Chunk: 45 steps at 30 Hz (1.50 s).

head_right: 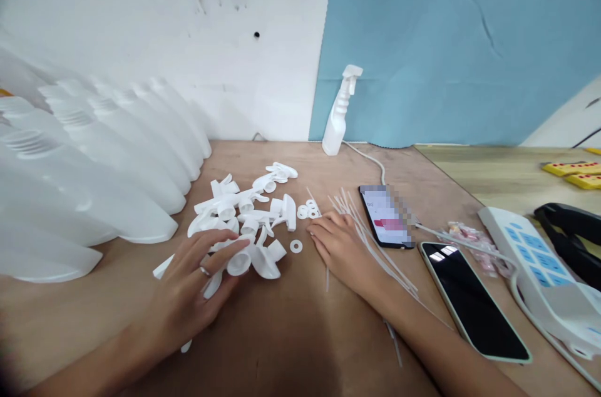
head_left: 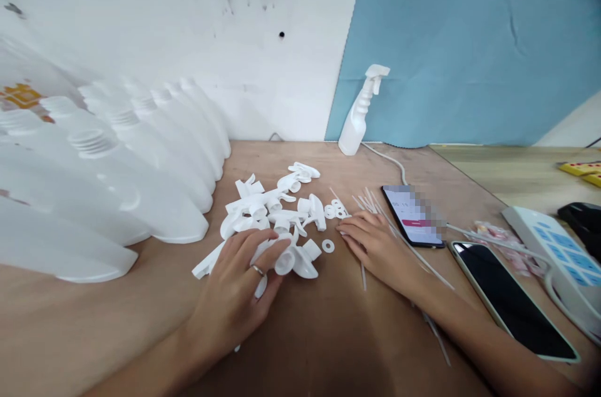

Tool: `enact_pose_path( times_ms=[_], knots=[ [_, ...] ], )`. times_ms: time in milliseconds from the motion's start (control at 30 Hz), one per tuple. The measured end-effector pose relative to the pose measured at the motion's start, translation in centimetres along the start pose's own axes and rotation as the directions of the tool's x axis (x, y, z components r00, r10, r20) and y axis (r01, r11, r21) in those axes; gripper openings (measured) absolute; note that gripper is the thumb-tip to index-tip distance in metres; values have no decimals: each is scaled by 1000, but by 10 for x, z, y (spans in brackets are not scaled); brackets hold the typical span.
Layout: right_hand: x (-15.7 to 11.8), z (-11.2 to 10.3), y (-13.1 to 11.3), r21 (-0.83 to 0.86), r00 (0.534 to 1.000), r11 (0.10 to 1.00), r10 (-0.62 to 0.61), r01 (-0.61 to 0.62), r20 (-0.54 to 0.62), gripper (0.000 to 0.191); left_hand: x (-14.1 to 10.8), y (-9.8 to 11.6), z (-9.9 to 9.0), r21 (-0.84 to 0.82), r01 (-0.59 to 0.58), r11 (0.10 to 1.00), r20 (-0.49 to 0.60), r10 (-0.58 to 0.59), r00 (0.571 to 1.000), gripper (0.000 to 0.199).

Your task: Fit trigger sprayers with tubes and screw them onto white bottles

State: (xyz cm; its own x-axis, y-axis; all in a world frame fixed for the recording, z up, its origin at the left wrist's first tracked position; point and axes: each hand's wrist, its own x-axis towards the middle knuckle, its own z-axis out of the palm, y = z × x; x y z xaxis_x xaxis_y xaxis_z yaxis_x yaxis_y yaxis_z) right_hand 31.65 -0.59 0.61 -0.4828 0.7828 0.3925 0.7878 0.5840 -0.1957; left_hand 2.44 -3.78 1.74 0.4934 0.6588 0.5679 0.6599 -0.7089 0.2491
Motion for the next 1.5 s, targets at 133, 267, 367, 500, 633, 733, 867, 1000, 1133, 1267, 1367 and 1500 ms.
enact_pose_path(
  times_ms=[133, 267, 367, 500, 633, 733, 867, 1000, 1133, 1267, 1367, 1500],
  knots=[
    [-1, -1, 2, 1, 996, 1000, -29, 29, -83, 20, -2, 8, -3, -196, -5, 981, -55, -6, 998, 47],
    [-3, 2, 4, 56, 983, 998, 7, 3, -184, 16, -8, 13, 3, -300, 222, 928, 137, -189, 972, 42],
    [-3, 5, 4, 138, 974, 990, 56, -26, -219, 15, -8, 13, 6, -302, 355, 885, 282, -273, 920, 38],
    [-1, 4, -4, 243, 949, 969, 116, -43, -293, 16, -5, 11, 6, -303, 359, 883, 330, -257, 909, 29],
    [-2, 0, -26, 373, 936, 927, 169, -44, -310, 16, -3, 11, 7, -327, 333, 884, 327, -225, 918, 30],
    [-4, 0, -46, 445, 957, 895, 111, 20, -267, 21, -3, 11, 9, -316, 340, 886, 340, -229, 912, 34],
    [-4, 2, -65, 445, 972, 872, -128, 205, -197, 27, -2, 11, 9, -310, 360, 880, 351, -246, 904, 37],
    [-1, 3, -69, 513, 973, 827, -206, 231, -106, 33, -1, 11, 7, -339, 355, 871, 363, -227, 904, 32],
    [-3, 7, -66, 534, 976, 819, -209, 209, -62, 40, -1, 11, 7, -326, 340, 882, 351, -220, 910, 21],
    [-5, 14, -62, 486, 984, 856, -165, 176, -66, 35, -3, 11, 8, -291, 307, 906, 350, -198, 916, 19],
    [-4, 18, -59, 345, 974, 911, -217, 225, -65, 29, -4, 10, 9, -255, 282, 925, 381, -173, 908, 28],
    [-3, 19, -59, 198, 943, 922, -316, 331, -105, 19, -5, 10, 11, -257, 235, 937, 379, -127, 917, 26]
  ],
)
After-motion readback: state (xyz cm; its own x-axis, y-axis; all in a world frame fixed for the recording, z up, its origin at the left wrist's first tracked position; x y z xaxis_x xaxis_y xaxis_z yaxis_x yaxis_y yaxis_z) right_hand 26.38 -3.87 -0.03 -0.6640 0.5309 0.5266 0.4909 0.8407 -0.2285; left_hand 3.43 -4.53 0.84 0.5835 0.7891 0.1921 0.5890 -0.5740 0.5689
